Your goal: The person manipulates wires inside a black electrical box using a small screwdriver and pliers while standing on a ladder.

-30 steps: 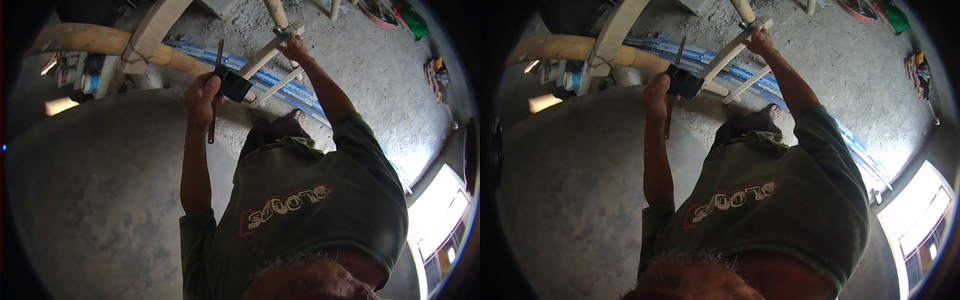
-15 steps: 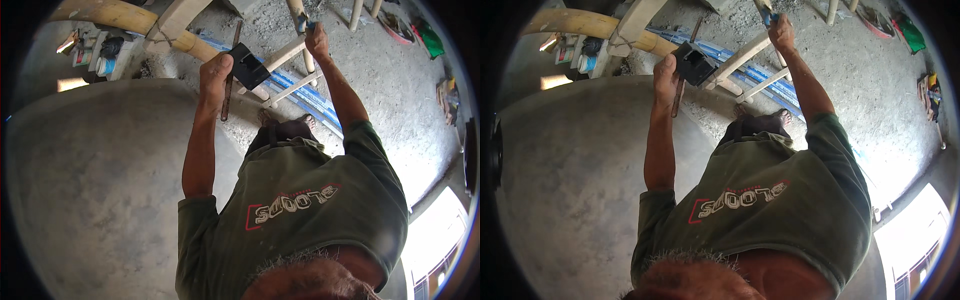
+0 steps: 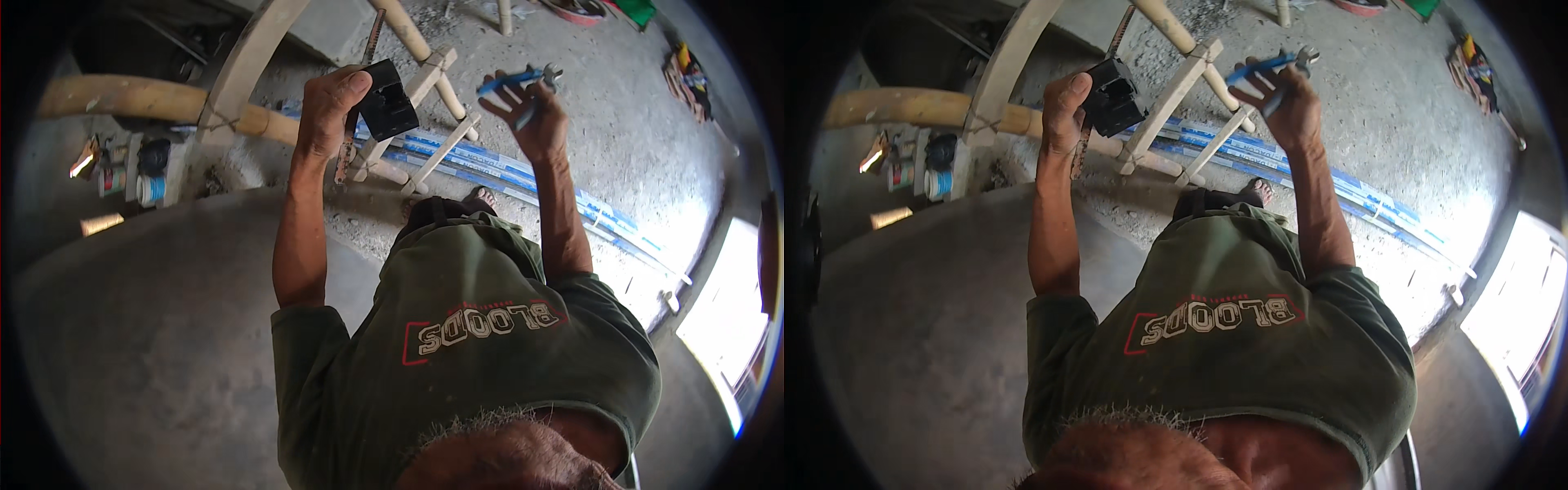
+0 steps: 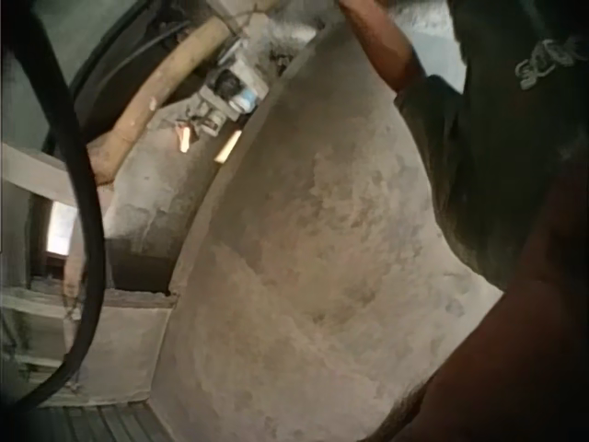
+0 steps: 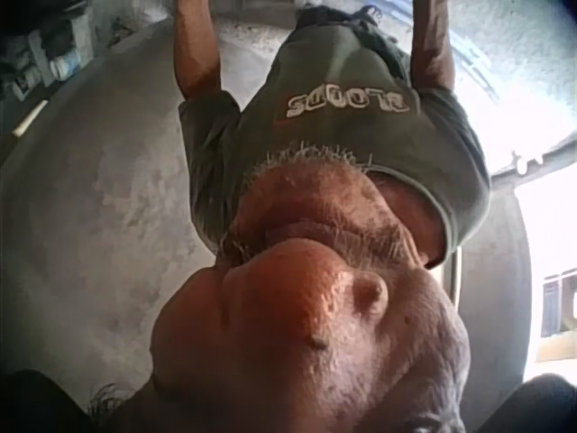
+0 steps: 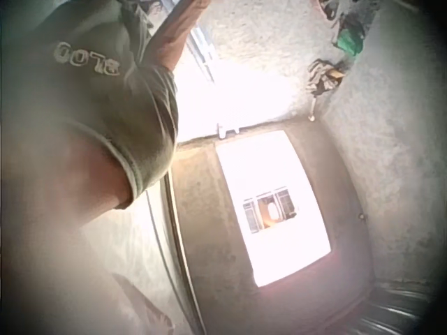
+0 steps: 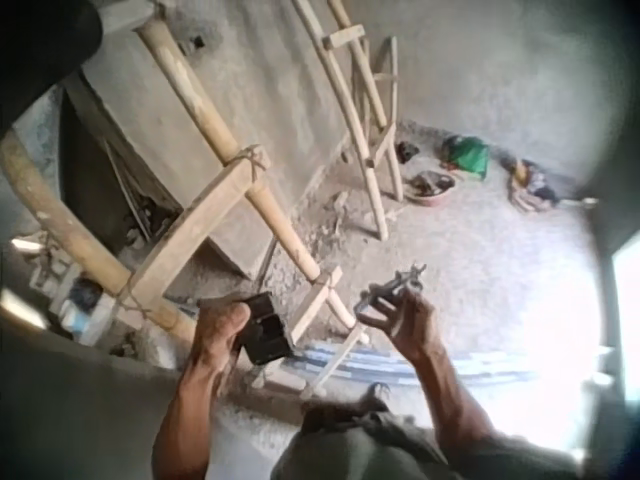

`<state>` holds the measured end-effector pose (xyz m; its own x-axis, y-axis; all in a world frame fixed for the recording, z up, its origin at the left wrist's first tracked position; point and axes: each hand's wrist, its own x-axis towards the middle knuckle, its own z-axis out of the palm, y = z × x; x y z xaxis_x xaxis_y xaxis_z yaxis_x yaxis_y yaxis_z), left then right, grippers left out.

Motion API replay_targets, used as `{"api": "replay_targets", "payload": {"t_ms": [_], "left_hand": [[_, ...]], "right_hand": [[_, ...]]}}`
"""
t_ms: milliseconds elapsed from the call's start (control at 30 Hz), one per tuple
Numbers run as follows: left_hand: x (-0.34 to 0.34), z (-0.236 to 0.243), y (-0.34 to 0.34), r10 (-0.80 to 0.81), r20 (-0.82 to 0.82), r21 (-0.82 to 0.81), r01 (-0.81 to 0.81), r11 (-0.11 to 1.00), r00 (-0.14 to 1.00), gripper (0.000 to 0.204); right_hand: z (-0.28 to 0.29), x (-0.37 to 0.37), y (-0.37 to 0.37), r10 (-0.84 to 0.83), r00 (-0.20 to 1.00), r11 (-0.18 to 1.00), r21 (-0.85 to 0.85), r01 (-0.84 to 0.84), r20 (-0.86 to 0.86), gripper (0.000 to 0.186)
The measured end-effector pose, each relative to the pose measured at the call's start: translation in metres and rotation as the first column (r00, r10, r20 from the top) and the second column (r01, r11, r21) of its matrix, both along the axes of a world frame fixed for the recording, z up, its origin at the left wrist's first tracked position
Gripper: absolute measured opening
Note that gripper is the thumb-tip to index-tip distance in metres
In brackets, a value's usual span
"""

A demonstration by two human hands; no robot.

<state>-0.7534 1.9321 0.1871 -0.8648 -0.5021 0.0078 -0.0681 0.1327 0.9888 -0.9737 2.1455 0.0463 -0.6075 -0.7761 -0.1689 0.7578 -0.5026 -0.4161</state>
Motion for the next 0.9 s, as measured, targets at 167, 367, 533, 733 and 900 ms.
{"api": "replay_targets", "payload": {"t_ms": [167,367,533,733,900], "left_hand": [[-0.036,0.007,0.004,-0.129,0.099,-0.152,0.143,0.978,0.987,0.051],[-0.059,0.01,0.007,-0.206,0.098,-0.155,0.22,0.963,0.974,0.051],[-0.07,0.012,0.009,-0.232,0.082,-0.174,0.244,0.954,0.969,0.049],[-0.073,0.019,0.013,-0.235,0.095,-0.226,0.251,0.941,0.967,0.05],[-0.075,0.023,0.02,-0.246,0.131,-0.269,0.274,0.923,0.96,0.051]], "right_hand": [[-0.036,0.005,0.038,-0.016,0.987,0.999,-0.027,0.021,0.162,0.03],[0.022,0.026,0.076,0.201,0.94,0.955,0.267,-0.126,-0.277,0.014],[0.068,0.021,0.076,0.532,0.332,0.812,0.581,0.063,-0.779,0.024],[0.082,0.009,0.073,0.576,0.206,0.783,0.606,0.139,-0.791,0.03],[0.107,0.003,0.073,0.449,-0.051,0.89,0.442,0.109,-0.892,0.044]]}}
